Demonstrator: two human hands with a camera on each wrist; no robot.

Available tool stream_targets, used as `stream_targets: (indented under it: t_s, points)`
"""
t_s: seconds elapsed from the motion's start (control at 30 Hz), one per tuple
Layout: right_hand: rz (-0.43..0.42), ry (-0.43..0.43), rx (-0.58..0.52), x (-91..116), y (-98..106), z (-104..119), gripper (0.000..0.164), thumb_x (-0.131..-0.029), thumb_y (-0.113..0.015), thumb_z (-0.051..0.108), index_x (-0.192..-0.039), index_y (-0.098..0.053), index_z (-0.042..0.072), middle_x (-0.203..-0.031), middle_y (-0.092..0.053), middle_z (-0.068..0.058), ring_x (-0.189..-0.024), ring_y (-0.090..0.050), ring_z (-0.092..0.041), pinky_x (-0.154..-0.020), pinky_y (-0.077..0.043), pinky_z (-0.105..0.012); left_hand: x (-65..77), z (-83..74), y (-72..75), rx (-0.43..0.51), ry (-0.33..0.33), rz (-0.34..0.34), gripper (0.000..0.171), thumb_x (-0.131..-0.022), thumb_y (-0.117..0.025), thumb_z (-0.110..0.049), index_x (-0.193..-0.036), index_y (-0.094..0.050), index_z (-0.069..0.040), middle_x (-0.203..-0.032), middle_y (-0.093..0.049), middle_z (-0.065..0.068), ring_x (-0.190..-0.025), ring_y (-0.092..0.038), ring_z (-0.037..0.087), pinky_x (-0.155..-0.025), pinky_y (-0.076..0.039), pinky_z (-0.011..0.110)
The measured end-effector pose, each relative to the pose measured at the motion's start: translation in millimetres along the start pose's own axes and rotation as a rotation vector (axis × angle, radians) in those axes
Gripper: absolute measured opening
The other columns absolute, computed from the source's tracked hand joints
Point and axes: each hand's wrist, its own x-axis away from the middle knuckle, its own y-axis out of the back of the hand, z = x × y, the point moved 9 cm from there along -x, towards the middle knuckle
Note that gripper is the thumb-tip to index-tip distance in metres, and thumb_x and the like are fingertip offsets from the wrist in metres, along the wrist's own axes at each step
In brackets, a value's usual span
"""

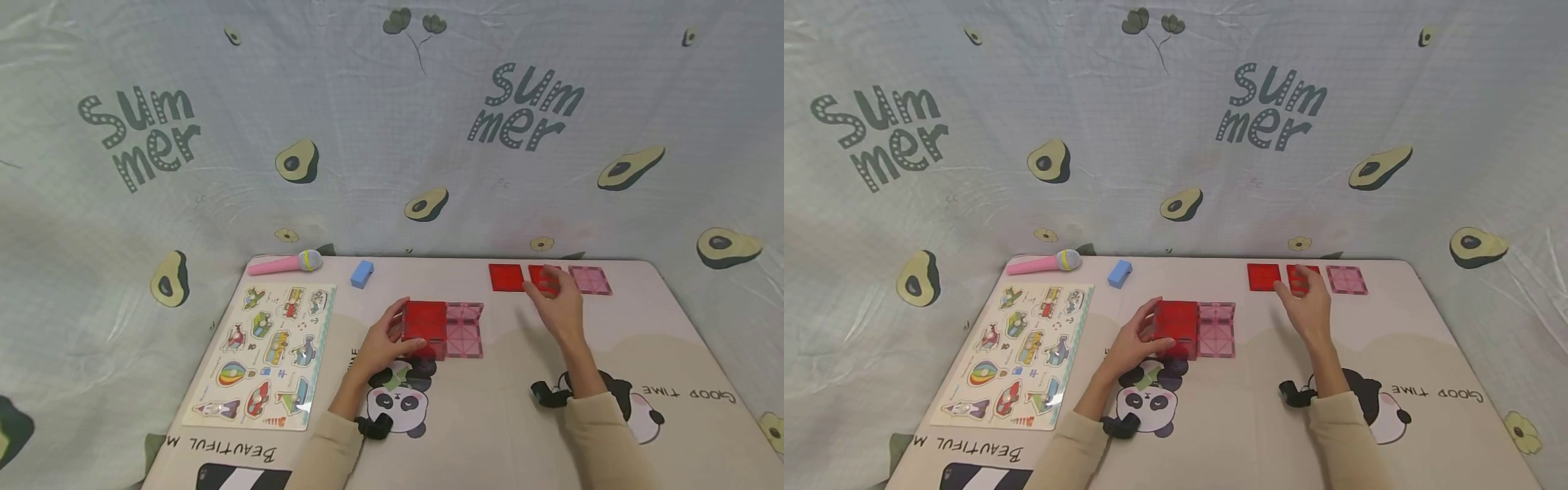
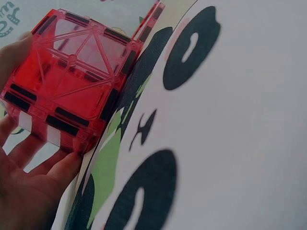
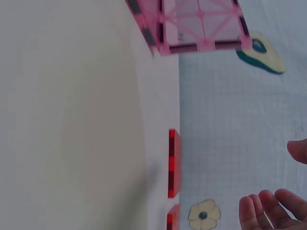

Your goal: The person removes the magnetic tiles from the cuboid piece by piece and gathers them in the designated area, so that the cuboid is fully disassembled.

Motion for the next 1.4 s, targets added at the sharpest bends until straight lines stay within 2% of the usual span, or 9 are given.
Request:
stream_targets:
  t_s: [0.13, 0.23, 0.47, 0.57, 0.83, 1.2, 1.4]
  points:
    - [0.056, 0.056, -0.003, 8.9, -14.8, 10.7, 0.068, -0.094, -0.068, 0.038, -0.148, -0.044, 0.006, -0.141, -0.054, -0.02, -0.125, -0.056, -0.039, -0.105, -0.052, -0.049, 0.5, 0.4, -0.1, 0.002, -0.005, -0.001, 0.088, -0.083, -0.08, -0.026, -0.157, -0.032, -0.022, -0.153, -0.048, 0.007, -0.14, -0.05, 0.031, -0.106, -0.05, 0.044]
    - [0.094, 0.094, -0.022, 14.5, -24.7, 17.2, 0.068, -0.093, -0.069, 0.037, -0.147, -0.044, 0.004, -0.141, -0.053, -0.021, -0.124, -0.056, -0.041, -0.105, -0.05, -0.057, 1.1, 0.3, 0.0, -0.002, -0.009, -0.005, 0.088, -0.083, -0.081, -0.027, -0.157, -0.032, -0.024, -0.153, -0.048, 0.006, -0.14, -0.05, 0.031, -0.106, -0.05, 0.043]
    - [0.209, 0.141, -0.024, 26.7, -52.6, 23.4, 0.064, -0.093, -0.071, 0.033, -0.144, -0.046, 0.003, -0.14, -0.054, -0.021, -0.125, -0.056, -0.041, -0.103, -0.051, -0.057, 1.8, -2.3, 1.4, -0.012, -0.011, -0.009, 0.086, -0.083, -0.081, -0.026, -0.155, -0.034, -0.029, -0.153, -0.048, 0.006, -0.14, -0.05, 0.03, -0.107, -0.05, 0.043]
    - [0.248, 0.162, -0.021, 31.5, -65.0, 24.9, 0.06, -0.092, -0.072, 0.026, -0.142, -0.049, 0.003, -0.137, -0.056, -0.02, -0.124, -0.057, -0.04, -0.103, -0.052, -0.056, 2.4, -3.6, 1.5, -0.011, -0.007, -0.01, 0.085, -0.083, -0.081, -0.026, -0.153, -0.035, -0.033, -0.153, -0.047, 0.006, -0.14, -0.05, 0.03, -0.107, -0.05, 0.043]
    - [0.312, 0.201, -0.007, 39.4, -87.8, 24.5, 0.051, -0.092, -0.07, 0.017, -0.137, -0.053, 0.002, -0.13, -0.061, -0.019, -0.12, -0.06, -0.038, -0.101, -0.054, -0.053, 3.4, -5.8, 1.0, -0.008, -0.017, -0.009, 0.086, -0.083, -0.081, -0.027, -0.154, -0.033, -0.031, -0.154, -0.047, 0.006, -0.139, -0.051, 0.031, -0.106, -0.05, 0.042]
    - [0.352, 0.19, 0.066, 40.3, -96.7, 22.8, 0.03, -0.097, -0.067, 0.02, -0.122, -0.066, 0.006, -0.115, -0.071, -0.015, -0.109, -0.068, -0.035, -0.096, -0.058, -0.05, 2.9, -5.7, 1.4, -0.017, -0.014, -0.009, 0.087, -0.083, -0.081, -0.029, -0.155, -0.033, -0.028, -0.154, -0.047, 0.006, -0.14, -0.05, 0.031, -0.107, -0.05, 0.043]
    - [0.359, 0.199, 0.08, 39.2, -97.4, 22.5, 0.028, -0.098, -0.065, 0.02, -0.121, -0.067, 0.005, -0.113, -0.072, -0.015, -0.108, -0.068, -0.035, -0.095, -0.058, -0.05, 3.5, -5.5, 1.2, -0.018, -0.008, -0.008, 0.087, -0.082, -0.081, -0.029, -0.155, -0.033, -0.027, -0.153, -0.048, 0.005, -0.14, -0.05, 0.03, -0.106, -0.051, 0.042]
